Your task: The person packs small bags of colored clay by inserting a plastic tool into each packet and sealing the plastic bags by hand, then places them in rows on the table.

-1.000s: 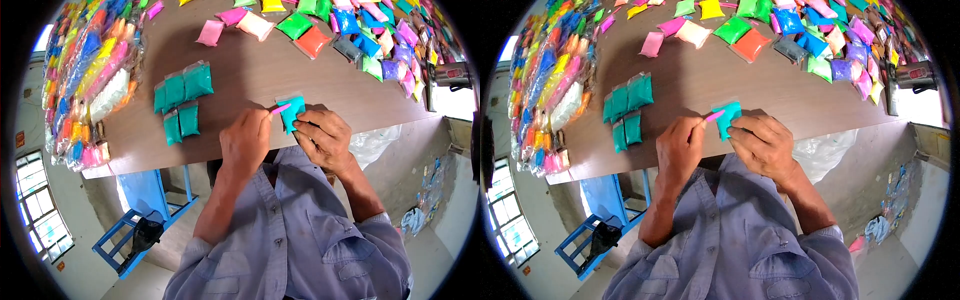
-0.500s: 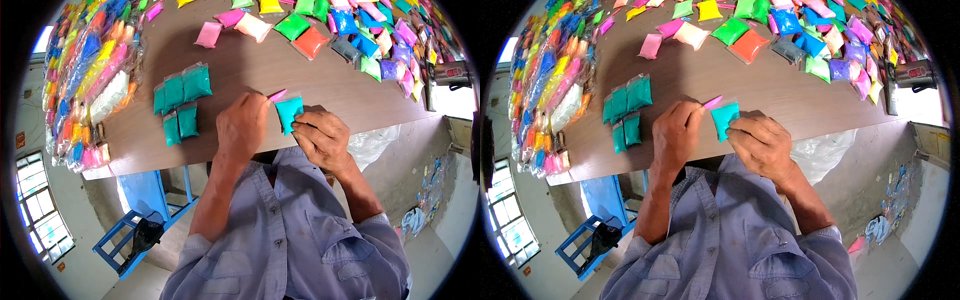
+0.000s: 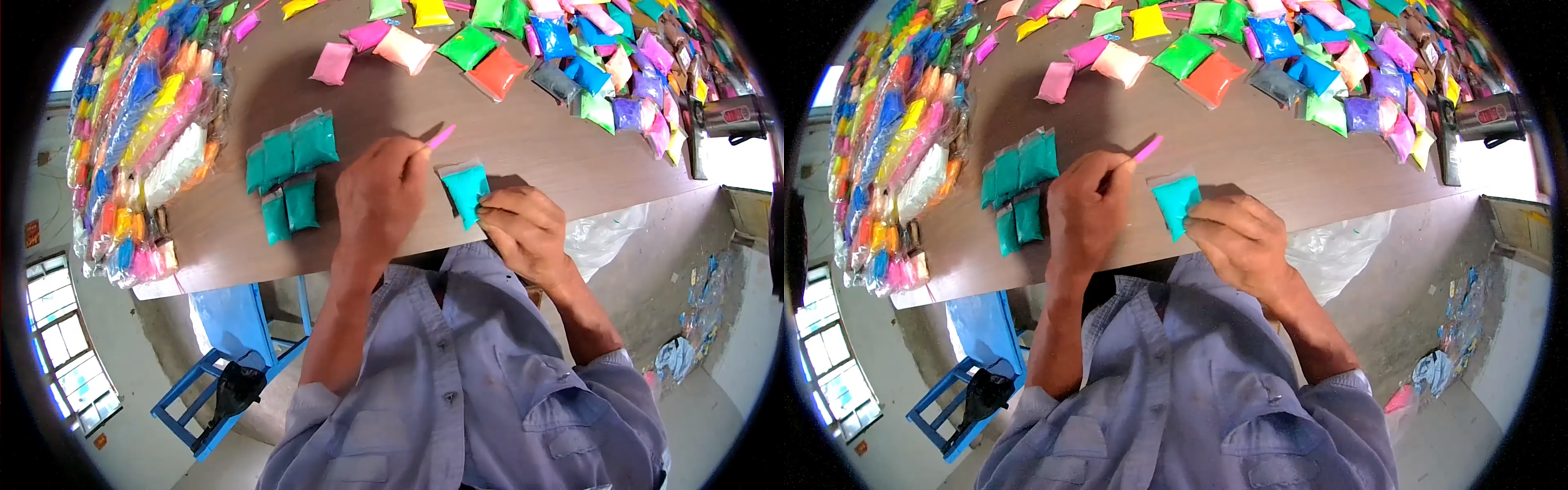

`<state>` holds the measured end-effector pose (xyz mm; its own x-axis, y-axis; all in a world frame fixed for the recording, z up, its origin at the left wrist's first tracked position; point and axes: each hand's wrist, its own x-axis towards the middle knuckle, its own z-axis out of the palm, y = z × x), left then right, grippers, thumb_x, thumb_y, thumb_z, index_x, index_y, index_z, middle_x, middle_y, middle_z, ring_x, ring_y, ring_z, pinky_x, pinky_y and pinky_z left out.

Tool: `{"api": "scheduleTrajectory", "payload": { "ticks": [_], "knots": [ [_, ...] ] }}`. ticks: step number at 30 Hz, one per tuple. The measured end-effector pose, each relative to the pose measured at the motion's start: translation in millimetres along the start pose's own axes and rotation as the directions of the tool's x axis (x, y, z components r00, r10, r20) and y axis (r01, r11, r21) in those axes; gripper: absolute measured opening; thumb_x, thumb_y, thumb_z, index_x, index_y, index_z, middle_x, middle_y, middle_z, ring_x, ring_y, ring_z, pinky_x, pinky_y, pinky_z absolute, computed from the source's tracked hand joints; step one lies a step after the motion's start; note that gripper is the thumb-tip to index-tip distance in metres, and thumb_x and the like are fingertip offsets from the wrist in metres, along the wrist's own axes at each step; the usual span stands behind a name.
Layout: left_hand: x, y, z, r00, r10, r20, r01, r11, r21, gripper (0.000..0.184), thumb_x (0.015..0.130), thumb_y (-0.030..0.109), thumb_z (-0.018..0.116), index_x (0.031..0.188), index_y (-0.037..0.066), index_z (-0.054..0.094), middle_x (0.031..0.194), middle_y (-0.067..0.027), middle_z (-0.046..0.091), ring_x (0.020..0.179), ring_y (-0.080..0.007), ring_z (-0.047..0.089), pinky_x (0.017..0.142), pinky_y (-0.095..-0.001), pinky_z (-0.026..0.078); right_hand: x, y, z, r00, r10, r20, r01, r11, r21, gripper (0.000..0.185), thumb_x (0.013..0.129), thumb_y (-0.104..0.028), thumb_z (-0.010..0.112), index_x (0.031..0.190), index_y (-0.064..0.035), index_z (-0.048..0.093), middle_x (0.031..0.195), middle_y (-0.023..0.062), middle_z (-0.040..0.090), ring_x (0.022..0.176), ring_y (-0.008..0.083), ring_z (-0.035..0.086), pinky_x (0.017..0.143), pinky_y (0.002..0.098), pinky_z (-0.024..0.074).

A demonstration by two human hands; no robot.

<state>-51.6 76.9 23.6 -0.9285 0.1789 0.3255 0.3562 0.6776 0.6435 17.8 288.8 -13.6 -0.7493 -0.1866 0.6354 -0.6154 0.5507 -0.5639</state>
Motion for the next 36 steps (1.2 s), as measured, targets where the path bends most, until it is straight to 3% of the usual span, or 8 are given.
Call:
{"api": "scheduleTrajectory", "payload": {
  "ticks": [4, 7, 11, 14, 18, 21, 27, 36],
  "knots": [
    [-16, -9, 1, 0.98, -0.2, -0.016, 0.196, 0.971, -0.139, 0.005, 0.09, 0.005, 0.072, 0.093, 0.001, 0.071, 0.081, -0.0128, 0.069, 0.066, -0.0174, 0.065, 0.062, -0.0312, 0.051, -1, -14, -24, 0.9, 0.418, -0.121, -0.384, 0.894, 0.232, 0.013, 0.088, 0.001, 0.074, 0.1, -0.0013, 0.074, 0.107, 0.0134, 0.072, 0.09, 0.0214, 0.069, 0.076, 0.0316, 0.055],
    [-22, -9, 13, 0.988, -0.154, -0.031, 0.15, 0.983, -0.108, 0.005, 0.09, 0.006, 0.072, 0.095, 0.003, 0.072, 0.079, -0.0138, 0.067, 0.065, -0.0177, 0.064, 0.062, -0.0318, 0.051, -6, 4, -46, 0.788, 0.517, -0.335, -0.413, 0.847, 0.335, 0.013, 0.095, -0.002, 0.07, 0.107, 0.0021, 0.072, 0.115, 0.0126, 0.07, 0.101, 0.0161, 0.063, 0.085, 0.0287, 0.0508],
    [-38, 44, 43, 0.938, 0.11, 0.328, -0.095, 0.994, -0.06, 0.006, 0.089, 0.002, 0.061, 0.092, 0.005, 0.066, 0.08, -0.018, 0.066, 0.073, -0.0363, 0.068, 0.065, -0.0469, 0.053, -6, 18, -76, 0.72, 0.545, -0.43, -0.423, 0.836, 0.35, 0.014, 0.097, -0.004, 0.069, 0.11, 0.0025, 0.071, 0.118, 0.0114, 0.068, 0.101, 0.0145, 0.06, 0.087, 0.0273, 0.0486],
    [-51, 77, 60, 0.824, 0.27, 0.498, -0.105, 0.937, -0.334, 0.007, 0.093, 0.011, 0.062, 0.092, 0.006, 0.067, 0.087, -0.0163, 0.068, 0.081, -0.0389, 0.068, 0.069, -0.0495, 0.054, -8, 18, -82, 0.729, 0.539, -0.422, -0.405, 0.837, 0.368, 0.015, 0.097, -0.003, 0.069, 0.111, 0.0028, 0.071, 0.118, 0.0115, 0.068, 0.1, 0.014, 0.06, 0.085, 0.0268, 0.0483],
    [-56, 57, 40, 0.909, 0.087, 0.408, 0.071, 0.931, -0.358, 0.01, 0.091, 0.012, 0.071, 0.1, 0.006, 0.073, 0.087, -0.0141, 0.072, 0.077, -0.0316, 0.072, 0.067, -0.0412, 0.056, -12, 12, -82, 0.74, 0.53, -0.414, -0.44, 0.847, 0.298, 0.015, 0.097, -0.002, 0.069, 0.111, 0.0032, 0.071, 0.117, 0.0114, 0.068, 0.099, 0.0139, 0.06, 0.085, 0.0264, 0.0481],
    [-50, 29, 7, 0.949, -0.14, 0.283, 0.216, 0.941, -0.26, 0.007, 0.091, 0.004, 0.071, 0.097, 0.001, 0.073, 0.075, -0.0085, 0.071, 0.069, -0.007, 0.064, 0.06, -0.027, 0.049, -12, 10, -69, 0.768, 0.499, -0.402, -0.424, 0.866, 0.265, 0.013, 0.095, 0.0, 0.07, 0.107, 0.0027, 0.072, 0.116, 0.0121, 0.069, 0.1, 0.0155, 0.063, 0.082, 0.027, 0.0497],
    [-52, -1, -26, 0.909, -0.381, 0.171, 0.417, 0.85, -0.323, 0.013, 0.095, 0.012, 0.072, 0.102, 0.001, 0.074, 0.083, 0.0001, 0.07, 0.076, -0.0051, 0.059, 0.069, -0.0226, 0.049, -2, -16, -28, 0.93, 0.363, -0.065, -0.358, 0.931, 0.077, 0.015, 0.083, 0.004, 0.075, 0.097, -0.0001, 0.075, 0.107, 0.0136, 0.072, 0.092, 0.026, 0.069, 0.079, 0.0333, 0.0561],
    [-55, 7, -17, 0.935, -0.312, 0.169, 0.353, 0.862, -0.363, 0.011, 0.095, 0.01, 0.072, 0.1, 0.0, 0.073, 0.075, 0.0024, 0.064, 0.069, -0.0028, 0.053, 0.062, -0.0211, 0.043, -4, -16, -3, 0.996, 0.079, 0.042, -0.077, 0.996, -0.043, 0.018, 0.077, 0.002, 0.078, 0.093, -0.0014, 0.073, 0.104, 0.0111, 0.071, 0.089, 0.0302, 0.07, 0.077, 0.0391, 0.0571]
  ]
}}
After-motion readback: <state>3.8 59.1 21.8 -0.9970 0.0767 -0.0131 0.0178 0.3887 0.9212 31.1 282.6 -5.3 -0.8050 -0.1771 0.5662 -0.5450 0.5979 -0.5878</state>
